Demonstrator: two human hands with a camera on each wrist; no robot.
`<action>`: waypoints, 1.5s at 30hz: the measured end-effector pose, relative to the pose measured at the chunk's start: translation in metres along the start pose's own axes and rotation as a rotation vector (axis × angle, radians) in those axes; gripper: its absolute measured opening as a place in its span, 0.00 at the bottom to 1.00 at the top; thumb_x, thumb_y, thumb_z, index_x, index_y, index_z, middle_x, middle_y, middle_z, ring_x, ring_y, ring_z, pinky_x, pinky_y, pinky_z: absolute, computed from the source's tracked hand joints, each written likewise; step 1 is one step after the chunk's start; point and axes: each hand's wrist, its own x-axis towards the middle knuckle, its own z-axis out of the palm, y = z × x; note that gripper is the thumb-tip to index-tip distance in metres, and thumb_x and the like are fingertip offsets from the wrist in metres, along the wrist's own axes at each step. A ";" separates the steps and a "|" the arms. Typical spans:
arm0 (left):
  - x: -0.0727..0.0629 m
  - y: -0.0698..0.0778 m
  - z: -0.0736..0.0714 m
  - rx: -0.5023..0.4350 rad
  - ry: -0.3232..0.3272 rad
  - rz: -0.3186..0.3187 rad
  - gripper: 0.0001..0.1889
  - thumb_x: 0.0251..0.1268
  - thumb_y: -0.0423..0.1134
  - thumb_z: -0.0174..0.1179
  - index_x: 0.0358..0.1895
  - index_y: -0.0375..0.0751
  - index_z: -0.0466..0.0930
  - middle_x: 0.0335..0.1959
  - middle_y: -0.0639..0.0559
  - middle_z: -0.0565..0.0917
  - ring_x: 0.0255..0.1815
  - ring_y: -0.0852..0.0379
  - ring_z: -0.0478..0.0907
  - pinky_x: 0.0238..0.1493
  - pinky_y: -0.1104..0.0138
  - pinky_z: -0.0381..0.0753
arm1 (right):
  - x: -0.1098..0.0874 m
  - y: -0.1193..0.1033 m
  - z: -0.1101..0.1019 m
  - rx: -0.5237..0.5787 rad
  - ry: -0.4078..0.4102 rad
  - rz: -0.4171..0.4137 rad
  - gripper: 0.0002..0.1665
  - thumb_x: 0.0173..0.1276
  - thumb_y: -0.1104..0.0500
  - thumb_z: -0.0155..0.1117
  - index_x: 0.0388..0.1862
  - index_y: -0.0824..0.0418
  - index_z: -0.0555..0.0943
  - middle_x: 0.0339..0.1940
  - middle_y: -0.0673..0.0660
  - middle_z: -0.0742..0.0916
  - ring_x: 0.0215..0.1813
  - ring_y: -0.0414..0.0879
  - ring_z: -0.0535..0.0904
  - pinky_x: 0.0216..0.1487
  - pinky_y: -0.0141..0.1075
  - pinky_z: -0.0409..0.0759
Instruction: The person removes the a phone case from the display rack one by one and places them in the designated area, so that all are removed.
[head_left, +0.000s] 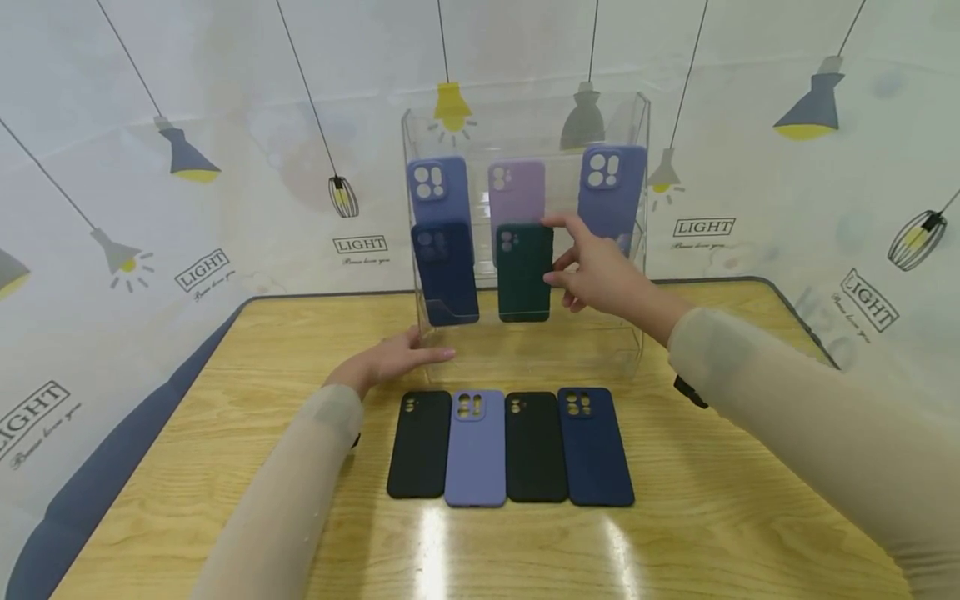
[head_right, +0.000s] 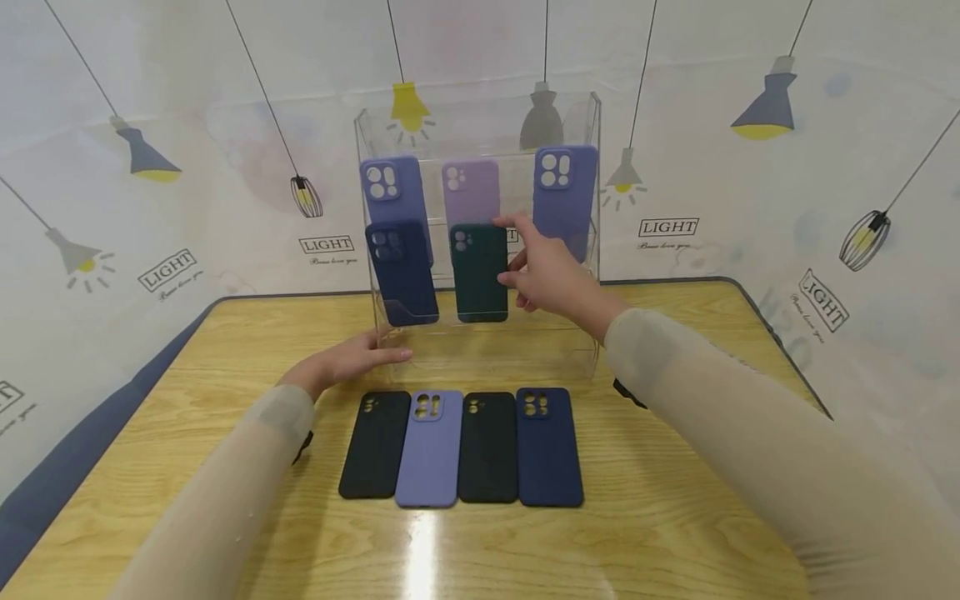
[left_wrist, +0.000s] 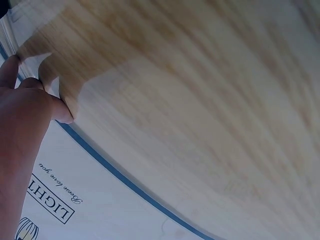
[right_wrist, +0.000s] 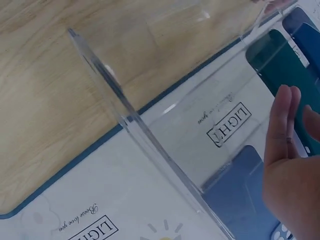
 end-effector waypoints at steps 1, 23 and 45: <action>0.000 0.000 0.000 0.001 0.000 0.000 0.72 0.53 0.87 0.58 0.90 0.51 0.32 0.91 0.44 0.42 0.91 0.39 0.41 0.87 0.38 0.49 | 0.000 0.002 0.002 0.011 0.011 -0.007 0.49 0.79 0.61 0.66 0.87 0.36 0.52 0.59 0.64 0.87 0.30 0.52 0.89 0.33 0.44 0.91; -0.001 0.002 0.001 -0.008 -0.003 0.010 0.70 0.54 0.86 0.58 0.90 0.53 0.33 0.91 0.45 0.40 0.92 0.40 0.40 0.87 0.37 0.48 | 0.003 0.016 0.021 -0.094 0.109 -0.089 0.51 0.81 0.60 0.64 0.88 0.33 0.46 0.53 0.66 0.91 0.21 0.53 0.86 0.28 0.42 0.86; -0.002 0.001 -0.001 0.005 0.002 0.004 0.70 0.54 0.87 0.58 0.90 0.52 0.33 0.91 0.44 0.42 0.91 0.40 0.41 0.87 0.38 0.49 | 0.008 0.025 0.027 -0.061 0.131 -0.124 0.51 0.82 0.60 0.63 0.87 0.27 0.46 0.55 0.68 0.91 0.19 0.52 0.85 0.26 0.43 0.86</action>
